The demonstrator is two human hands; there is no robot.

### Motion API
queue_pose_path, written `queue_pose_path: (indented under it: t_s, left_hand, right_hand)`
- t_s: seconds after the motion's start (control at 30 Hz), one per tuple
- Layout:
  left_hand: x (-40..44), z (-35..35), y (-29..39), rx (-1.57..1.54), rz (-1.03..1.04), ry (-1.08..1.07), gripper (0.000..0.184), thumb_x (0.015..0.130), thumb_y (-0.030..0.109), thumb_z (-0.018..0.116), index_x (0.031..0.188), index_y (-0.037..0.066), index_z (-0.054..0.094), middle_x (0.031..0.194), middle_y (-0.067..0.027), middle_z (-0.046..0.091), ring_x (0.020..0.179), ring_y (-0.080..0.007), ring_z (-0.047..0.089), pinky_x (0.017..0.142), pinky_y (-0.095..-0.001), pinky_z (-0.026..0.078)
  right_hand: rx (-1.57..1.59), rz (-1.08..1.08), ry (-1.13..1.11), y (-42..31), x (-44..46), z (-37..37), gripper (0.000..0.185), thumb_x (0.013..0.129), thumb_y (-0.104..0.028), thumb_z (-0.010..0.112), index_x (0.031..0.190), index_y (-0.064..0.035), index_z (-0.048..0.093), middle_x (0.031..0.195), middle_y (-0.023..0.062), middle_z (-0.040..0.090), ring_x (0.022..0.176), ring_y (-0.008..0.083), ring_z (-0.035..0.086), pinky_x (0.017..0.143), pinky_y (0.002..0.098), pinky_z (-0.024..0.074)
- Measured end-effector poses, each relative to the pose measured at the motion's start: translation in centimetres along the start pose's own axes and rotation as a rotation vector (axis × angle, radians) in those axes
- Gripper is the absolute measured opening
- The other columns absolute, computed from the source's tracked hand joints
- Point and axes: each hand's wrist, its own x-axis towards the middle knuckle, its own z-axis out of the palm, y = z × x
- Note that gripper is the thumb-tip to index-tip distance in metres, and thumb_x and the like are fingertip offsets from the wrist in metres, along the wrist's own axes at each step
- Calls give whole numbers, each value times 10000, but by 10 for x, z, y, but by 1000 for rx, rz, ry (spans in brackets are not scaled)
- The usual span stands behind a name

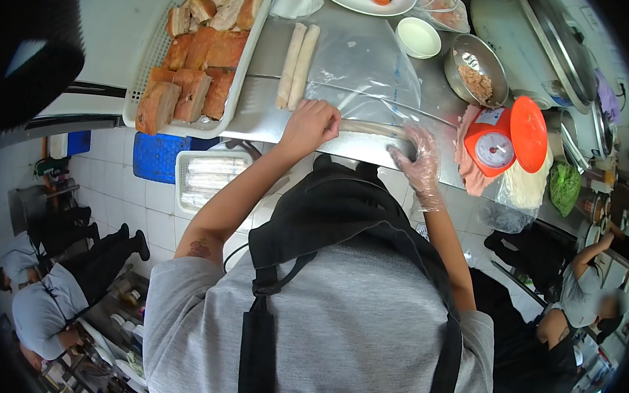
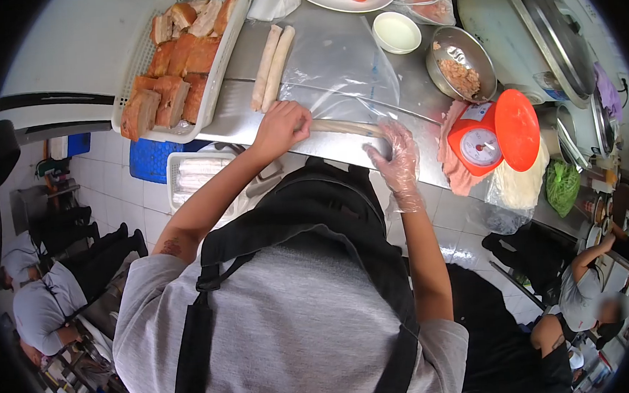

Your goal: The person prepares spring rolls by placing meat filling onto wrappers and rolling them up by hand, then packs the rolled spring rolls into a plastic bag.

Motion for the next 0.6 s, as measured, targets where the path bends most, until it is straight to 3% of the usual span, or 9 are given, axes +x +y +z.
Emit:
queue_pose_path:
  t_s: [0.2,0.3,0.4,0.5,0.6]
  left_hand:
    - [18,8,-9,2,-254,-65,201,794,78,728,984,103,668,962,-49,674,939,-277,631,872,-397,470]
    - [28,-7,15,112,-72,302,268,803,79,708,1068,115,691,1087,-65,673,1031,-312,611,921,-408,471]
    - [3,-5,19,-14,222,66,354,797,74,693,1147,124,695,1204,-75,644,1115,-329,576,958,-421,464]
    - [-2,6,31,12,175,-48,404,785,51,679,1181,129,693,1231,-64,632,1151,-305,564,979,-434,457]
    - [-1,15,24,65,40,-13,416,805,46,683,1214,123,683,1216,-47,641,1178,-290,562,1015,-433,451]
  right_hand:
    - [342,309,-23,16,16,0,162,872,-96,785,1019,-28,769,1059,107,726,968,172,677,892,307,519]
    - [463,357,-11,27,21,6,178,893,-129,779,1026,-13,758,1008,87,728,897,151,665,847,301,521]
    - [444,350,-41,30,25,3,187,909,-153,772,1031,-11,757,1003,76,728,899,138,651,842,296,515]
    - [501,350,-53,30,30,4,196,916,-162,764,1045,-14,756,993,72,730,886,131,642,828,296,510]
    - [488,376,-88,33,35,2,194,922,-164,756,1041,-11,759,996,66,732,876,121,634,820,290,503]
